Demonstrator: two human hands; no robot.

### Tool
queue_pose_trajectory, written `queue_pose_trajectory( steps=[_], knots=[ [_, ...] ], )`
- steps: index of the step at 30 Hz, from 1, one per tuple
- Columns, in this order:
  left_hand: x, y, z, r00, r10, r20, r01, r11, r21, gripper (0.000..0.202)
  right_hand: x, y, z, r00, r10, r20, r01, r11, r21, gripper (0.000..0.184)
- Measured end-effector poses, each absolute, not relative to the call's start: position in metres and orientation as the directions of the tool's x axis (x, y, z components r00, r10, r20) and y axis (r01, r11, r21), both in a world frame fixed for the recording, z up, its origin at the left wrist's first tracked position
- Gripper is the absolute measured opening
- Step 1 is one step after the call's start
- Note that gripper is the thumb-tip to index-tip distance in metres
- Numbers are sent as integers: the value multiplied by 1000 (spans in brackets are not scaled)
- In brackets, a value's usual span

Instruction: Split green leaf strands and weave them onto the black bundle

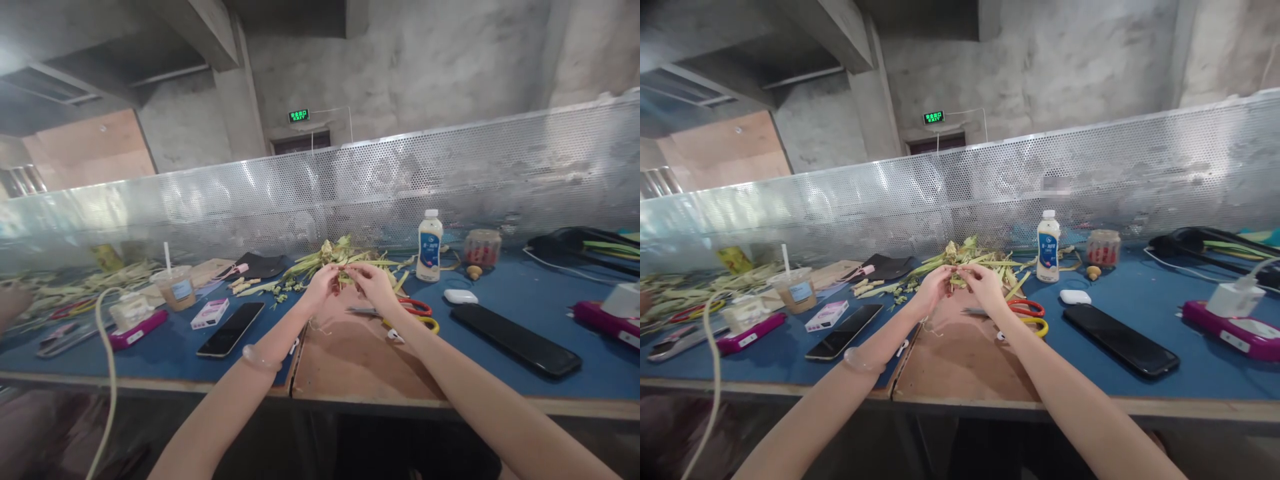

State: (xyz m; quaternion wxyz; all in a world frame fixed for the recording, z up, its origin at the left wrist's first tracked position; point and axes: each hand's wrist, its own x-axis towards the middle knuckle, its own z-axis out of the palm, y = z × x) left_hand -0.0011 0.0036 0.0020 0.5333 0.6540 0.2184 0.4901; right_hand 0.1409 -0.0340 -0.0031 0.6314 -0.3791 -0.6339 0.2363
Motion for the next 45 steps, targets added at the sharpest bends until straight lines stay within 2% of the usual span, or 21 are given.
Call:
queue_pose_trajectory(
  steps=[7, 14, 22, 32, 39, 45],
  knots=[
    [3, -1, 3, 291, 806, 515, -30, -531, 847, 23, 127, -35, -6, 175, 722, 670, 168, 648, -743, 29],
    [6, -8, 4, 197, 814, 547, 69, -568, 820, 27, 119, -37, -10, 231, 655, 719, 229, 682, -695, 30],
    [6, -18, 7, 123, 711, 693, 269, -696, 666, 31, 122, -43, -6, 322, 665, 674, 216, 642, -736, 33],
    [5, -14, 2, 31, 727, 686, 210, -676, 706, 21, 126, -31, -12, 409, 647, 644, 251, 599, -761, 33],
    [4, -11, 1, -8, 718, 695, 219, -677, 702, 24, 127, -35, -8, 465, 611, 641, 298, 573, -763, 30],
    [7, -10, 1, -45, 723, 690, 131, -680, 721, 22, 130, -37, -3, 472, 610, 637, 293, 573, -766, 30]
  ],
)
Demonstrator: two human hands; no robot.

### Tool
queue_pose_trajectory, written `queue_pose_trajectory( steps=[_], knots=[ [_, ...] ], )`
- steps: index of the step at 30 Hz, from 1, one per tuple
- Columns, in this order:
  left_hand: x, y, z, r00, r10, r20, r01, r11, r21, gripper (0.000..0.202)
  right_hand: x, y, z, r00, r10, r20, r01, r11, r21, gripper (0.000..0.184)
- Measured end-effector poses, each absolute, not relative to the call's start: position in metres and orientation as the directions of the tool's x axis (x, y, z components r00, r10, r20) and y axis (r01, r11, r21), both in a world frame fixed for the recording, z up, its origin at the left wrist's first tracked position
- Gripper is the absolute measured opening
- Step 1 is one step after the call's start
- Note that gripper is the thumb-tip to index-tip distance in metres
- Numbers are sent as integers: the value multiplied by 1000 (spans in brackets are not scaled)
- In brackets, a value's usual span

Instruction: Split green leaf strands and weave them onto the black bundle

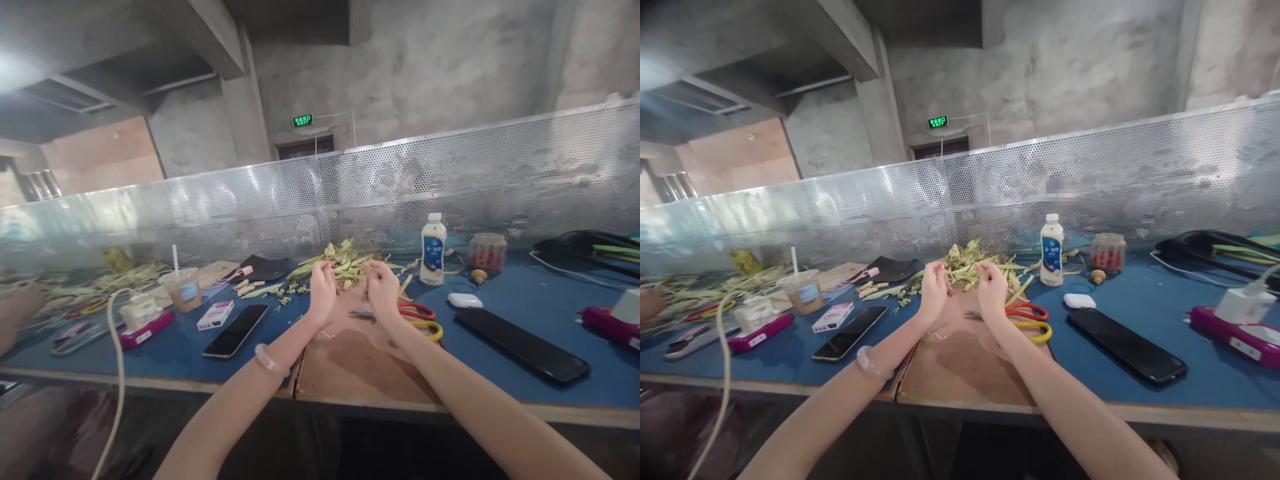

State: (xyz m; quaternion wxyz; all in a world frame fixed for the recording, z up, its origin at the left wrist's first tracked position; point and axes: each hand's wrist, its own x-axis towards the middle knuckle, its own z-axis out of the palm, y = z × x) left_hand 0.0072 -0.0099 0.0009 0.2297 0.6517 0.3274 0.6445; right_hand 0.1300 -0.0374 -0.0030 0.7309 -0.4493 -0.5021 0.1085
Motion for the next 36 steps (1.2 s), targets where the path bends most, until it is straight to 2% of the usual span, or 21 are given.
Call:
queue_pose_trajectory(
  steps=[8, 11, 17, 23, 29, 36],
  knots=[
    [3, -1, 0, -23, 723, 691, 88, -687, 721, 22, 138, -38, 1, 376, 605, 701, 335, 617, -712, 30],
    [1, 0, 2, -29, 720, 693, 85, -689, 719, 23, 143, -39, 3, 295, 645, 705, 315, 631, -709, 29],
    [-4, -4, 5, 6, 679, 735, 151, -727, 670, 27, 152, -33, 3, 123, 768, 628, 117, 618, -778, 36],
    [-5, -7, 5, 38, 662, 748, 166, -743, 649, 28, 145, -33, 1, -29, 886, 462, 57, 463, -884, 45],
    [-8, -9, 6, 50, 658, 752, 227, -741, 633, 28, 132, -41, 2, -151, 840, 521, -24, 524, -851, 40],
    [-10, -3, 9, 58, 691, 721, 194, -716, 670, 27, 145, -42, 2, -310, 796, 520, 17, 552, -834, 46]
  ],
)
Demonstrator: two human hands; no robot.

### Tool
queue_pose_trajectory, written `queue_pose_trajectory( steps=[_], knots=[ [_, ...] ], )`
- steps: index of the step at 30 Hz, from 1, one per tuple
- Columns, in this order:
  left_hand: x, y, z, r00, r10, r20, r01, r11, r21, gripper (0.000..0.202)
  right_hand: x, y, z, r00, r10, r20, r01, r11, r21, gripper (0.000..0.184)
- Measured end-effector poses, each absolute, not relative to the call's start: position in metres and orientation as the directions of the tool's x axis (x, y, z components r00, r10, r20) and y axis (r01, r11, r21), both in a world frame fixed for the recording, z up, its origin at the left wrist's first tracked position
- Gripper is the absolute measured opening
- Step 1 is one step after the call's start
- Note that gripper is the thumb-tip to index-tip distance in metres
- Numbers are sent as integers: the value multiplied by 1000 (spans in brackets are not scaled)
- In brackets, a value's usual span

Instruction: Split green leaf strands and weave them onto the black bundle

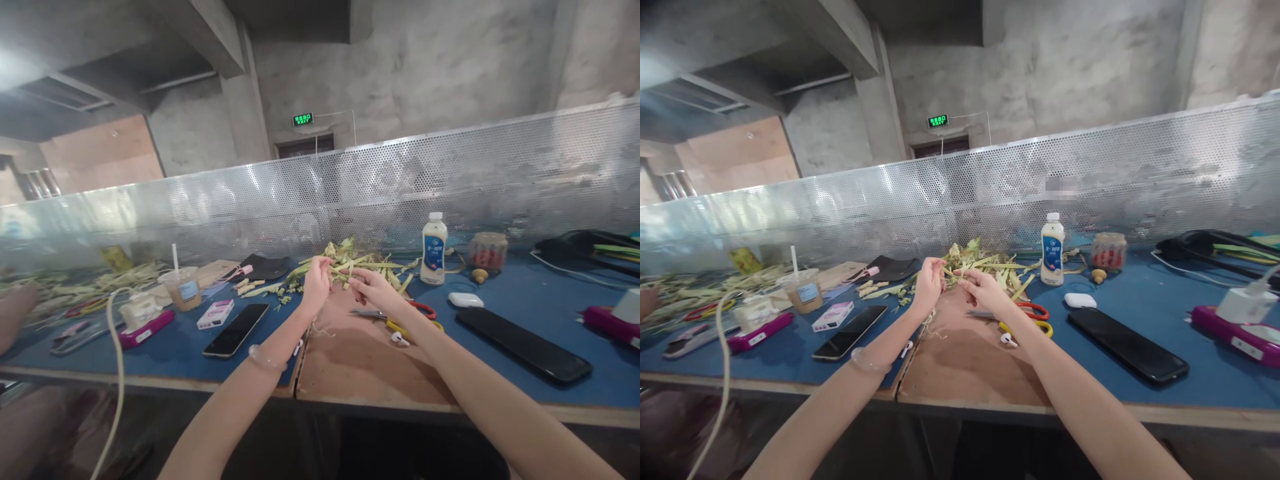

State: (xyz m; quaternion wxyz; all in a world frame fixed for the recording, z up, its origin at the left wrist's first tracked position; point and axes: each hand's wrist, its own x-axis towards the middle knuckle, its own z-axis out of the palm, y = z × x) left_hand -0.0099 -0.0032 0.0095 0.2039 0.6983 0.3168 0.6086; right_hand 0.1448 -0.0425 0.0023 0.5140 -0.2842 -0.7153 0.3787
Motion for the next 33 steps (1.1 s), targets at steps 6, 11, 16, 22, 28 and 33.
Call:
queue_pose_trajectory(
  steps=[6, 11, 16, 22, 28, 33],
  knots=[
    [-10, 1, 10, 47, 711, 702, 146, -700, 699, 24, 151, -37, -1, -331, 791, 514, 10, 548, -837, 47],
    [-10, 4, 10, 21, 720, 693, 91, -692, 716, 23, 152, -37, -2, -313, 814, 489, -56, 498, -865, 46],
    [-11, 8, 6, 101, 703, 704, 106, -711, 695, 23, 152, -41, 3, -314, 828, 465, -69, 469, -881, 41],
    [-9, 12, 1, 177, 717, 674, 72, -692, 718, 28, 152, -38, 2, -244, 808, 536, 34, 559, -828, 28],
    [-11, 9, 4, 147, 671, 727, 193, -740, 645, 38, 150, -31, -3, -133, 825, 550, 27, 558, -830, 30],
    [-13, 0, 11, 130, 457, 880, 469, -810, 351, 24, 149, -34, -1, -53, 835, 548, -1, 548, -836, 29]
  ],
)
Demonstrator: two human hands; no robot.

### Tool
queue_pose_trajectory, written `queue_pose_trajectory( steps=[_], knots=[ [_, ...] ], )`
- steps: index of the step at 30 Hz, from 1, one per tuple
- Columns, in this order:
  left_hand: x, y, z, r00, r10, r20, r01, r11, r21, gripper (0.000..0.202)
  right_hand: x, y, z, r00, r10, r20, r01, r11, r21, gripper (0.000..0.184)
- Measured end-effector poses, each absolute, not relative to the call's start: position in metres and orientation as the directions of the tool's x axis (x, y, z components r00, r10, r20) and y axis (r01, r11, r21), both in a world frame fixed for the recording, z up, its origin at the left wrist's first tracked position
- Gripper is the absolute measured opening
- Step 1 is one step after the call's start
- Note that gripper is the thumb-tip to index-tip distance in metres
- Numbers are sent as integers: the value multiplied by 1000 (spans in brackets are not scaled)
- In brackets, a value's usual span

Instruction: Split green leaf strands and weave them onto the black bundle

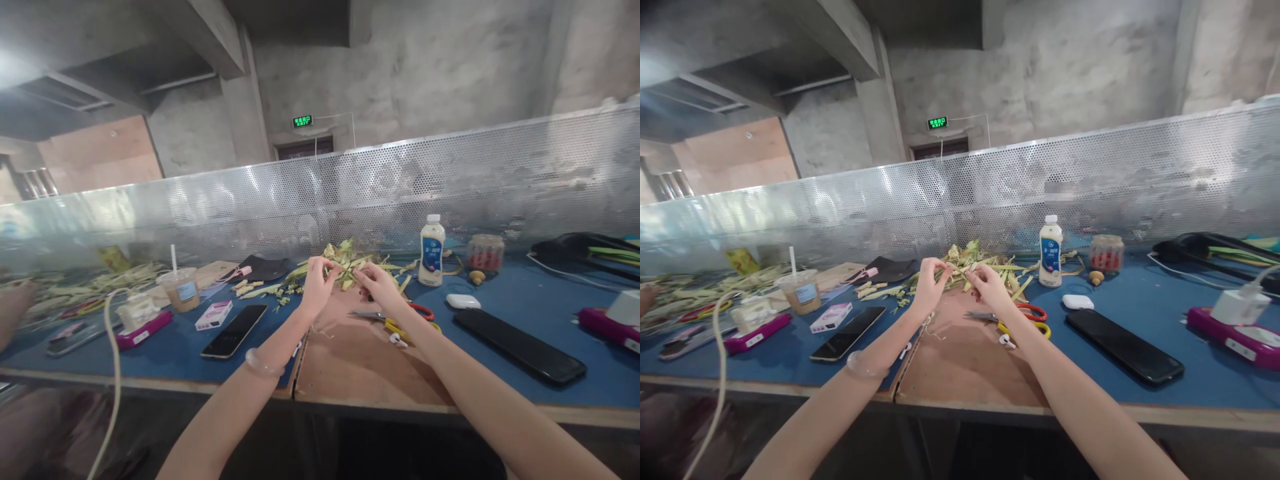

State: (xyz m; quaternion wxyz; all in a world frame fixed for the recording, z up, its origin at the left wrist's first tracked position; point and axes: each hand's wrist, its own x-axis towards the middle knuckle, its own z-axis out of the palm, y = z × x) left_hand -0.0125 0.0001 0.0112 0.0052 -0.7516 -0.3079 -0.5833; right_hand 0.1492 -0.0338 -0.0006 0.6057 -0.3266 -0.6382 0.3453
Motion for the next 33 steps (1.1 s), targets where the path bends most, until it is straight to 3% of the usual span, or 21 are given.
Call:
queue_pose_trajectory(
  steps=[3, 6, 19, 23, 27, 33],
  knots=[
    [-10, -4, 11, 307, 476, 824, 533, -803, 266, 21, 149, -37, 1, -32, 834, 550, -31, 550, -835, 29],
    [-7, -7, 9, 413, 531, 740, 510, -808, 295, 14, 149, -37, 1, -22, 837, 547, -18, 547, -837, 29],
    [-5, -8, 7, 440, 541, 717, 566, -787, 246, 27, 147, -33, -2, 68, 838, 541, 144, 528, -837, 28],
    [-4, -4, 5, 435, 613, 660, 507, -772, 384, 32, 147, -28, -6, 121, 828, 548, 197, 521, -831, 25],
    [-2, -3, 5, 475, 667, 574, 298, -736, 608, 32, 150, -24, -9, 162, 797, 582, 285, 527, -801, 22],
    [4, -6, 5, 440, 794, 419, -6, -464, 886, 23, 142, -25, -10, 151, 716, 681, 428, 574, -698, 20]
  ],
)
